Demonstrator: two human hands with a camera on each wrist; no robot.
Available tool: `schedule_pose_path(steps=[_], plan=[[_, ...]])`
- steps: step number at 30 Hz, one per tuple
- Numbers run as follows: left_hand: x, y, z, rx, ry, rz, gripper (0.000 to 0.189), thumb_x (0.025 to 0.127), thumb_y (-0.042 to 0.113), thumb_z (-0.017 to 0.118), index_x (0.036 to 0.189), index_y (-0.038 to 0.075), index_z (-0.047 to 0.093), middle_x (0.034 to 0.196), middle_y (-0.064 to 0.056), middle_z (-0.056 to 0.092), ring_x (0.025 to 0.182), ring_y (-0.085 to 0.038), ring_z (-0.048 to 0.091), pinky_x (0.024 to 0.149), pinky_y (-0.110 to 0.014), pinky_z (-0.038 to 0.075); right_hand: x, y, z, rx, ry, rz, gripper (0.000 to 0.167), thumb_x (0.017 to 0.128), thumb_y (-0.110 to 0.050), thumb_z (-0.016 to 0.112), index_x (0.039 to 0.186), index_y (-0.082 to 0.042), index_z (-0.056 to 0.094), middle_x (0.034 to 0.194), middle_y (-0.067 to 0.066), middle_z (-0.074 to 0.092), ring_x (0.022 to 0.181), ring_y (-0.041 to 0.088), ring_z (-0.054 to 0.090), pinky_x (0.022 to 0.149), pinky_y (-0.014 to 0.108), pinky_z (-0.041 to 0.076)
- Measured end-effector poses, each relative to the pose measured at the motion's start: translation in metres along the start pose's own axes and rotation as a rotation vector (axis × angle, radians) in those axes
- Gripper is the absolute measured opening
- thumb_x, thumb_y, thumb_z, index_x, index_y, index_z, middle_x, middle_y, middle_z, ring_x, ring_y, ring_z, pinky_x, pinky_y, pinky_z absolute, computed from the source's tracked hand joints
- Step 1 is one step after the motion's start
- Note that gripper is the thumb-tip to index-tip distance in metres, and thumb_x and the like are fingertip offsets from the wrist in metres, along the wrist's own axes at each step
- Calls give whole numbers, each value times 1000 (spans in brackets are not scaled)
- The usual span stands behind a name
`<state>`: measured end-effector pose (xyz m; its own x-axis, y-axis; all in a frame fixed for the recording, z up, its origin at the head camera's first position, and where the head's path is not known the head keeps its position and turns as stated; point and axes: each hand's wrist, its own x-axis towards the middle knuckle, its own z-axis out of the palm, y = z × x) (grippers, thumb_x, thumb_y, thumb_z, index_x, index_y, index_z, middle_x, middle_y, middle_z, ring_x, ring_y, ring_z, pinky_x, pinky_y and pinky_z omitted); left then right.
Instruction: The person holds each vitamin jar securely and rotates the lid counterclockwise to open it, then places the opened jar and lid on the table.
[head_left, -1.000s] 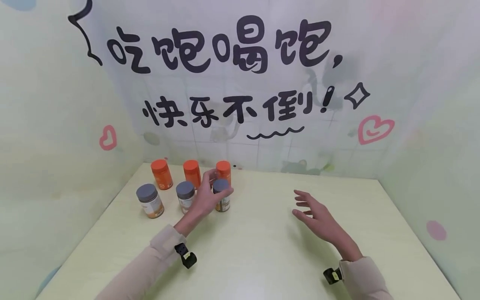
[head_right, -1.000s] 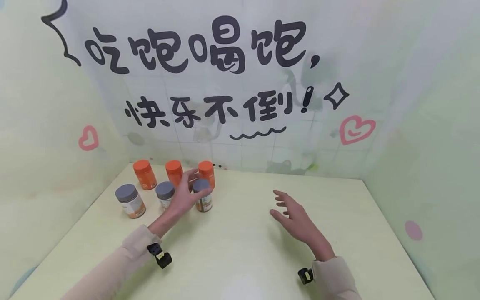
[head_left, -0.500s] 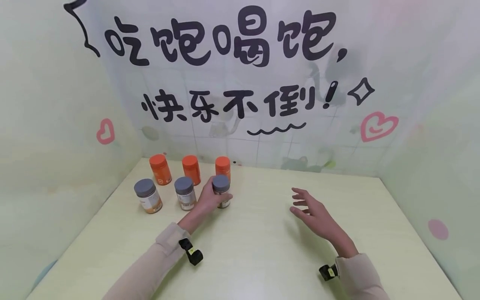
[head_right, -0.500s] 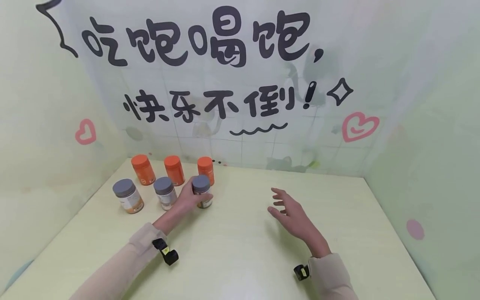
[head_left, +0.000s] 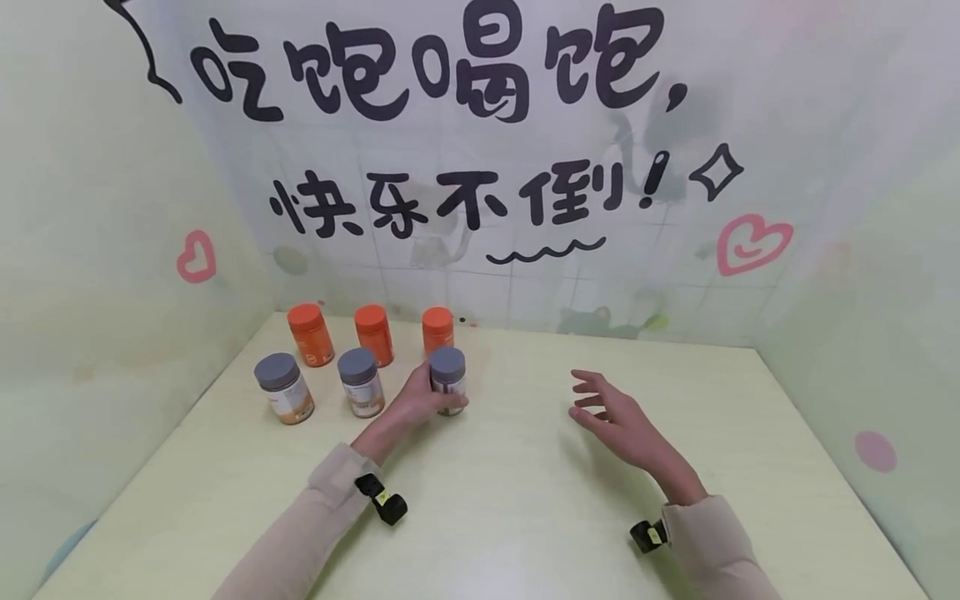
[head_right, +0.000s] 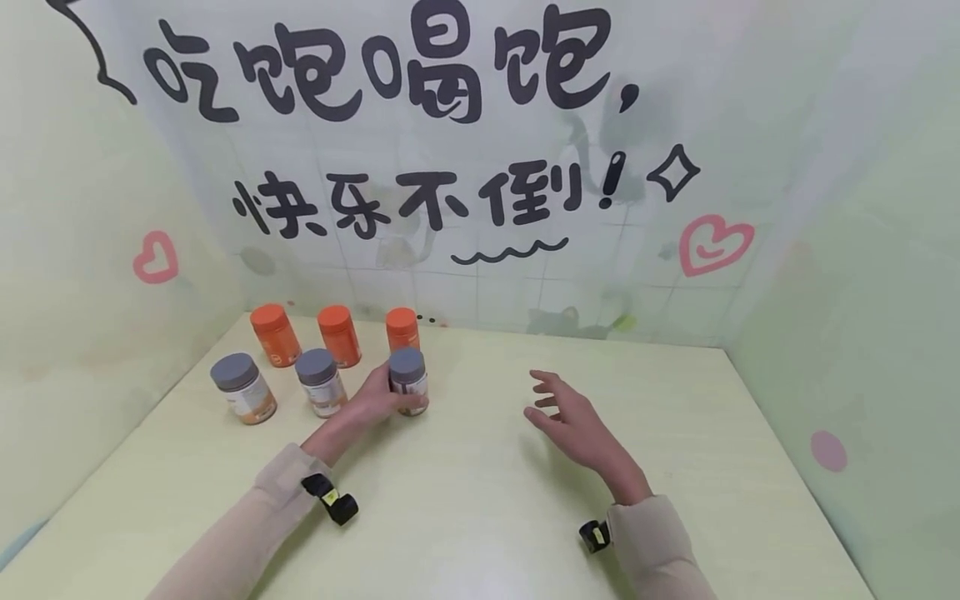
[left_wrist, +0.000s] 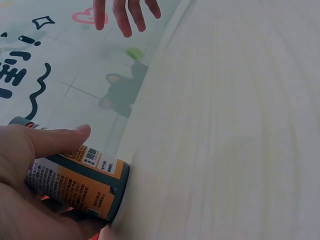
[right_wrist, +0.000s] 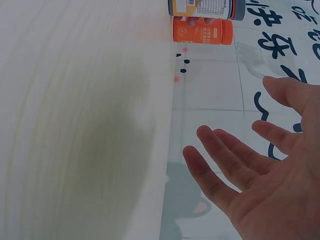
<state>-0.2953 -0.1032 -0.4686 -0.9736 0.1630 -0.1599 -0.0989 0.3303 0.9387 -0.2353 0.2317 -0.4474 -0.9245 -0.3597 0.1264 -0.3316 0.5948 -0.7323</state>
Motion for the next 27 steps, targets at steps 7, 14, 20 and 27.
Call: schedule_pose_path(steps=[7, 14, 20, 27], plan=[[-3, -6, 6, 38, 10, 63, 86, 86, 8, 82, 157, 7, 35, 155, -21, 48, 147, -42, 43, 123, -60, 33, 1, 0, 8, -3, -27, 8, 56, 106, -29, 59, 156, -18, 37, 146, 22, 57, 125, 35, 65, 102, 52, 55], [-7, 2, 18, 94, 17, 94, 87, 84, 10, 85, 157, 9, 37, 152, -19, 53, 144, -40, 47, 121, -59, 36, 1, -2, 12, 3, -51, 6, 56, 106, -32, 59, 156, -18, 38, 146, 21, 57, 124, 33, 66, 101, 50, 56], [-12, 7, 26, 132, 7, 138, 83, 83, 10, 86, 153, 10, 43, 149, -16, 57, 142, -38, 51, 120, -58, 38, 2, -8, 12, 13, -68, -5, 57, 106, -31, 59, 156, -16, 37, 147, 22, 56, 124, 33, 66, 101, 50, 56], [-19, 10, 36, 180, -56, 178, 79, 84, 17, 87, 151, 12, 46, 145, -13, 60, 139, -36, 54, 116, -58, 43, 0, -12, 6, -11, -61, 0, 58, 106, -29, 59, 157, -15, 36, 147, 22, 56, 124, 32, 66, 102, 51, 56]])
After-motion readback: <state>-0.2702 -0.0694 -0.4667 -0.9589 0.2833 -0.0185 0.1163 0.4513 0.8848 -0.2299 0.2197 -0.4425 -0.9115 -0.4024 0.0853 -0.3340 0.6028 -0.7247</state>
